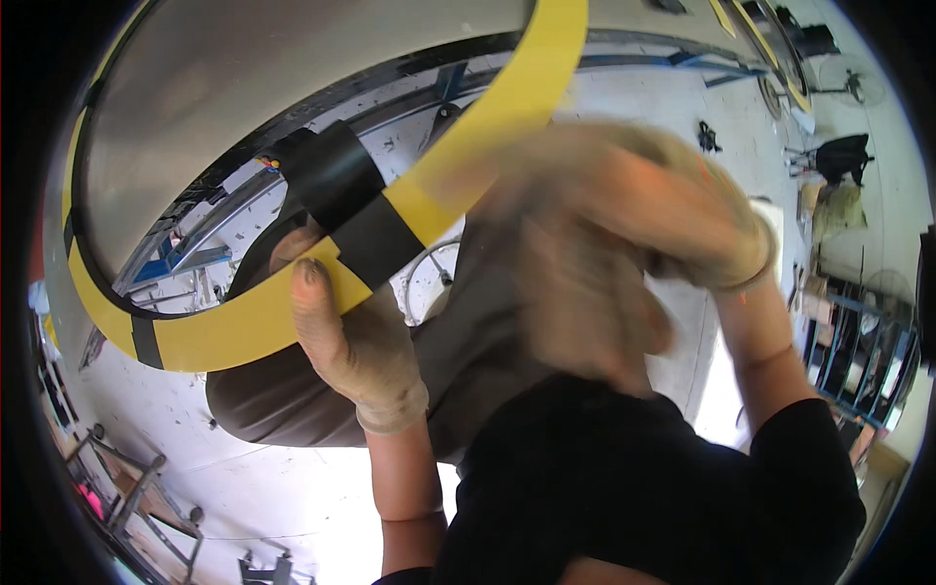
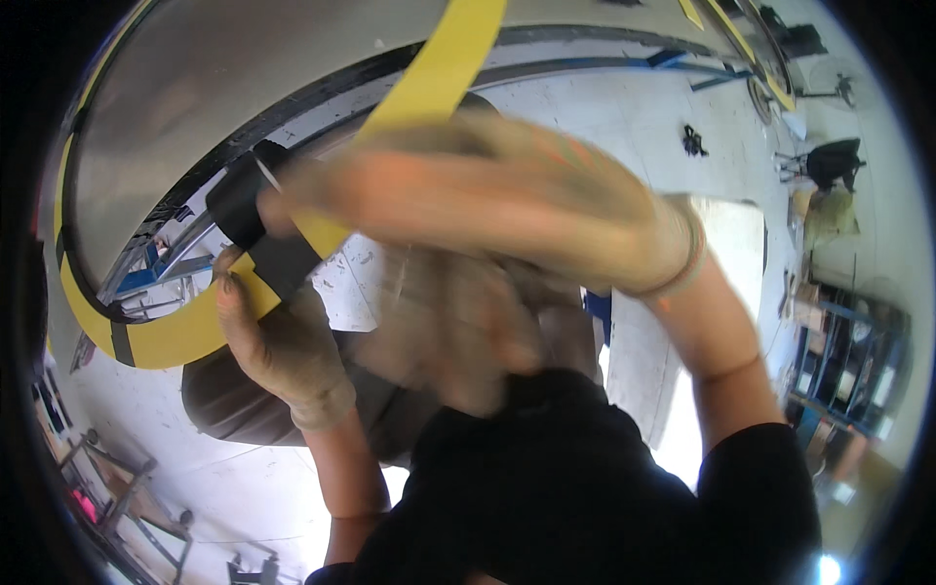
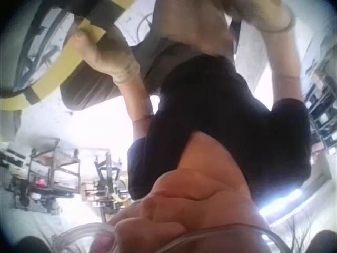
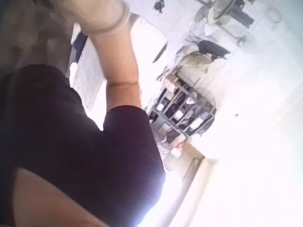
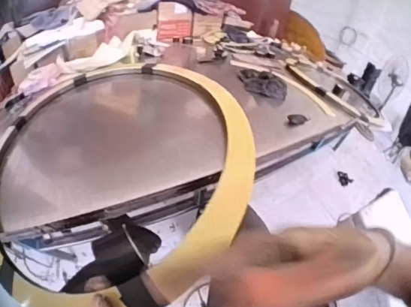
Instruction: Applying black electrical tape to a yellow circular ring frame on a workbench.
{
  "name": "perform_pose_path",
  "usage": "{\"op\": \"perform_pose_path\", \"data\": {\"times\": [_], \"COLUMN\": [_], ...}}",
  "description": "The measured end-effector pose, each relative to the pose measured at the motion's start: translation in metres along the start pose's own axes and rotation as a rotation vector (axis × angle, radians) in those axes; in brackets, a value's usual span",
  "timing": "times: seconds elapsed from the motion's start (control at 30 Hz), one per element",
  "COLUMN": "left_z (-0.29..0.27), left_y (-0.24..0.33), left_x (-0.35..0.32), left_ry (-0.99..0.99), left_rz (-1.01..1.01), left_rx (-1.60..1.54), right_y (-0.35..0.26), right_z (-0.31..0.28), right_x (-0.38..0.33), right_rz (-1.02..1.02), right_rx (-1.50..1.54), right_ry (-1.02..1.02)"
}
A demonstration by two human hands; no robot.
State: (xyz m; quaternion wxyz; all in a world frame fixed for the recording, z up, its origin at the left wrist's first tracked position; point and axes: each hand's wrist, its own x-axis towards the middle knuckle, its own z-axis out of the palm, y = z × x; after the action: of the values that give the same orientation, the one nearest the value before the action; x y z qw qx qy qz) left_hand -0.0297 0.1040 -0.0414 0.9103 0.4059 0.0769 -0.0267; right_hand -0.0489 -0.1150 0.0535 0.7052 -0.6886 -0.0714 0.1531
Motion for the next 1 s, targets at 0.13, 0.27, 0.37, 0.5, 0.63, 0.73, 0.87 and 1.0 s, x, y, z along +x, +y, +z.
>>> {"op": "perform_pose_path", "data": {"times": [0.13, 0.27, 0.37, 0.5, 0.63, 0.73, 0.87, 1.0], "left_z": [0.000, 0.002, 0.008, 0.005, -0.020, -0.037, -0.050, -0.060], "left_y": [0.003, 0.002, -0.004, -0.007, -0.006, -0.010, -0.022, -0.042], "left_x": [0.003, 0.006, 0.003, 0.008, 0.014, 0.013, 0.017, 0.031], "left_ry": [-0.005, -0.059, -0.044, -0.104, -0.262, -0.371, -0.391, -0.419], "left_rz": [-0.048, -0.006, -0.011, 0.054, 0.203, 0.138, 0.128, 0.305], "left_rx": [-0.024, -0.008, 0.004, 0.082, 0.559, 0.749, 0.695, 0.699], "right_y": [0.022, 0.015, 0.000, 0.056, 0.131, 0.120, 0.035, -0.015], "right_z": [0.010, 0.026, 0.043, 0.053, 0.047, 0.025, -0.040, -0.125], "right_x": [0.049, 0.037, -0.012, -0.007, 0.047, 0.046, -0.004, -0.015], "right_rz": [-0.245, 0.185, 0.659, 0.768, 0.226, 0.245, 0.440, 0.173], "right_rx": [-0.386, -0.192, 0.214, 0.189, -0.007, 0.167, -0.056, -0.637], "right_ry": [-0.136, -0.283, -0.219, -0.091, -0.027, -0.281, -0.218, 0.665]}}
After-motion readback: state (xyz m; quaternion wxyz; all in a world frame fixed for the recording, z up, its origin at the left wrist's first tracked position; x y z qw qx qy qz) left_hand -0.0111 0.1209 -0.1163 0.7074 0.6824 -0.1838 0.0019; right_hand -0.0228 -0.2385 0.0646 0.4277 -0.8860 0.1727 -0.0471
